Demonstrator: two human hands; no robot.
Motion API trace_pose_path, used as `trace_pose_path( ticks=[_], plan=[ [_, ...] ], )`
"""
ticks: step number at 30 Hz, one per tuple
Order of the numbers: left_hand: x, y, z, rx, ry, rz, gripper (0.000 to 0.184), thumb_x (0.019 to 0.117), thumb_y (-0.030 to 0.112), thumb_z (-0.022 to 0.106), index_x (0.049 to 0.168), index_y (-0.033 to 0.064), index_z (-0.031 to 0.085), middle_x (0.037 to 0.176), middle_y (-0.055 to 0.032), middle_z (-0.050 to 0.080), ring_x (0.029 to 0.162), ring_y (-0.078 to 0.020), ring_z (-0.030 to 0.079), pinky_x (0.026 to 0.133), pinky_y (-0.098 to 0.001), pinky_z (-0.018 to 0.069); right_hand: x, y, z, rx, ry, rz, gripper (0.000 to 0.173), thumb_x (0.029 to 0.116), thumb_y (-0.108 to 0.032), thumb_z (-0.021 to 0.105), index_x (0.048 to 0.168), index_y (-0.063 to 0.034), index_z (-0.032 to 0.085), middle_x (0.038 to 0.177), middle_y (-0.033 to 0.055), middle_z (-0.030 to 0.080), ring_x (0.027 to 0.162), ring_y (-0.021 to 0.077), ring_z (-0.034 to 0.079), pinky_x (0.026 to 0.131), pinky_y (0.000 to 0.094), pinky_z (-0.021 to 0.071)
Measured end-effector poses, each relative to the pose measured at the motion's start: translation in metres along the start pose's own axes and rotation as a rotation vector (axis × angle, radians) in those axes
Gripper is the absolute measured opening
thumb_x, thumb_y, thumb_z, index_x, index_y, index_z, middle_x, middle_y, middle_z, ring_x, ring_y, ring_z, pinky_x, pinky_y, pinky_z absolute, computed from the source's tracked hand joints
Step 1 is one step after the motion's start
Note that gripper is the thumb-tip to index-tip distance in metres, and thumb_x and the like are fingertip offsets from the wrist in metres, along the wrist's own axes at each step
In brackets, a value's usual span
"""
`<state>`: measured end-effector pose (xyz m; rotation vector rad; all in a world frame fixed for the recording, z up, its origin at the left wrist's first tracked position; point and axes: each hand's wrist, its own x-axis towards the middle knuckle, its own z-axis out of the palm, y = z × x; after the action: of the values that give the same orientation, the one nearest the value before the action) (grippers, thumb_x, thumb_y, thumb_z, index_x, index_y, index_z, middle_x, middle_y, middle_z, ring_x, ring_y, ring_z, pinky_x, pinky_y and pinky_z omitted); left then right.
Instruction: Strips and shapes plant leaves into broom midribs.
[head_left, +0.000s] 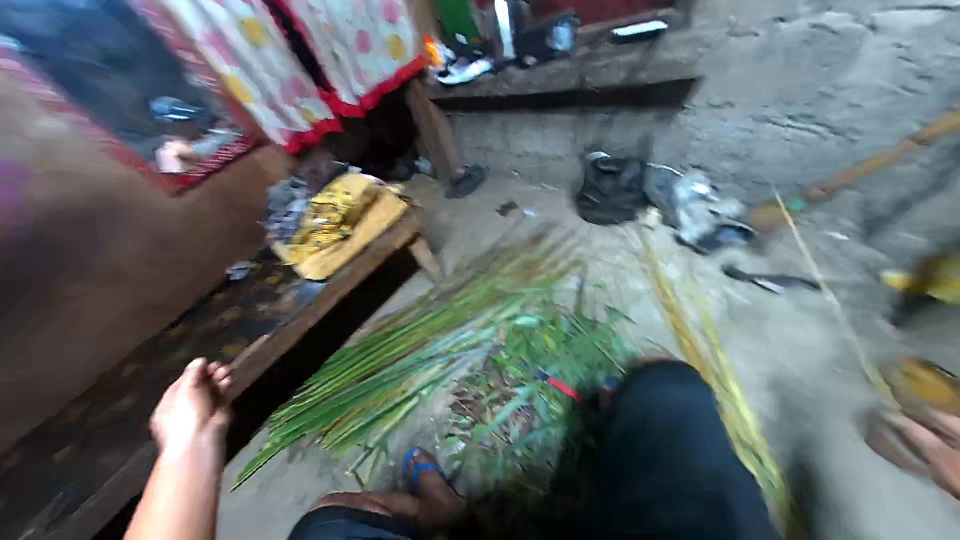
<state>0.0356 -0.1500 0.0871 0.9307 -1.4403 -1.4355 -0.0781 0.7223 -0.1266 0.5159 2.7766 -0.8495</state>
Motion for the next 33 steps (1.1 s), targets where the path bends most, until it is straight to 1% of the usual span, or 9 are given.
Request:
trace_pose_path(
  ticks=[2,4,7,10,13,16,22,28,33],
  plan=[
    [-0.023,-0.052,-0.001,0.136,-0.131,-0.112,0.024,0.1106,0.032,0.044,0.101,0.015,0.057,0.07,0.0078,0.061,0.056,-0.0035,0.06,0.053,-0.0199,0.0534,-0.003,0.023,0.018,0.05,0.068,-0.058,0.034,0.1073,-0.025,0.054,0.122,0.0022,0.069,0.117,0.0311,0.068,0.112,0.0489,0.065,0.099,0.0704,0.0445],
    [-0.05,-0.102,-0.006,0.387,-0.368,-0.172,0.027,0.1106,0.034,0.042,0.105,0.013,0.058,0.075,0.007,0.065,0.061,-0.005,0.064,0.057,-0.0232,0.0571,-0.006,0.023,0.032,0.067,0.045,-0.035,0.033,0.1069,-0.024,0.055,0.122,0.001,0.07,0.12,0.0282,0.068,0.116,0.0448,0.064,0.104,0.065,0.0448],
    [-0.08,-0.145,-0.022,0.962,-0.909,-0.169,0.032,0.1027,0.021,0.058,0.119,-0.0059,0.064,0.099,-0.0139,0.071,0.081,-0.0198,0.07,0.075,-0.0428,0.0604,-0.011,0.033,0.06,0.084,-0.023,0.043,0.034,0.1064,-0.024,0.054,0.123,0.001,0.07,0.121,0.0251,0.069,0.117,0.0389,0.065,0.106,0.0586,0.0461],
    [-0.082,-0.163,-0.022,1.24,-1.245,-0.426,0.034,0.1018,0.02,0.063,0.129,0.0,0.063,0.109,-0.0164,0.072,0.088,-0.0234,0.072,0.079,-0.0446,0.061,-0.019,0.047,0.089,0.115,-0.07,0.091,0.032,0.106,-0.022,0.053,0.121,-0.0001,0.071,0.117,0.0219,0.071,0.113,0.0352,0.067,0.104,0.0555,0.0482],
    [-0.08,-0.156,-0.021,1.171,-1.118,-0.36,0.037,0.1035,0.023,0.059,0.132,-0.0006,0.06,0.112,-0.0158,0.069,0.087,-0.0199,0.071,0.078,-0.042,0.0611,-0.028,0.062,0.118,0.069,-0.138,0.206,0.03,0.1054,-0.021,0.054,0.121,-0.0018,0.071,0.12,0.0215,0.07,0.117,0.0354,0.066,0.105,0.0552,0.047],
    [-0.074,-0.157,-0.021,1.2,-1.043,-0.259,0.037,0.1043,0.025,0.057,0.129,-0.0021,0.06,0.115,-0.0197,0.068,0.089,-0.0234,0.071,0.08,-0.0464,0.06,-0.038,0.081,0.139,-0.079,-0.277,0.38,0.042,0.1021,-0.031,0.061,0.136,-0.0068,0.064,0.134,0.0219,0.065,0.129,0.0391,0.059,0.11,0.0597,0.0436],
    [-0.081,-0.163,-0.015,1.27,-1.207,-0.331,0.032,0.1039,0.027,0.06,0.123,0.0025,0.066,0.105,-0.0165,0.07,0.086,-0.026,0.07,0.078,-0.0489,0.0592,-0.022,0.048,0.134,-0.036,-0.246,0.333,0.041,0.1011,-0.027,0.062,0.134,-0.0025,0.064,0.13,0.0265,0.065,0.124,0.0438,0.06,0.106,0.0642,0.0434],
    [-0.094,-0.156,0.019,1.28,-1.205,-0.272,0.032,0.1052,0.029,0.06,0.123,0.0025,0.066,0.106,-0.0188,0.07,0.091,-0.0294,0.069,0.084,-0.0527,0.0567,0.019,-0.07,0.072,0.095,-0.299,0.105,0.035,0.1089,-0.026,0.048,0.128,-0.001,0.065,0.105,0.019,0.069,0.077,0.0243,0.062,0.076,0.047,0.0525],
    [-0.096,-0.158,0.026,1.268,-1.186,-0.082,0.025,0.1028,0.026,0.064,0.109,0.003,0.071,0.09,-0.0156,0.071,0.079,-0.0289,0.069,0.077,-0.0542,0.0577,0.057,-0.21,-0.021,0.49,-0.212,-0.264,0.039,0.1079,-0.043,0.044,0.127,-0.0159,0.065,0.093,-0.0052,0.071,0.056,0.0016,0.053,0.051,0.0223,0.0478]
  ],
)
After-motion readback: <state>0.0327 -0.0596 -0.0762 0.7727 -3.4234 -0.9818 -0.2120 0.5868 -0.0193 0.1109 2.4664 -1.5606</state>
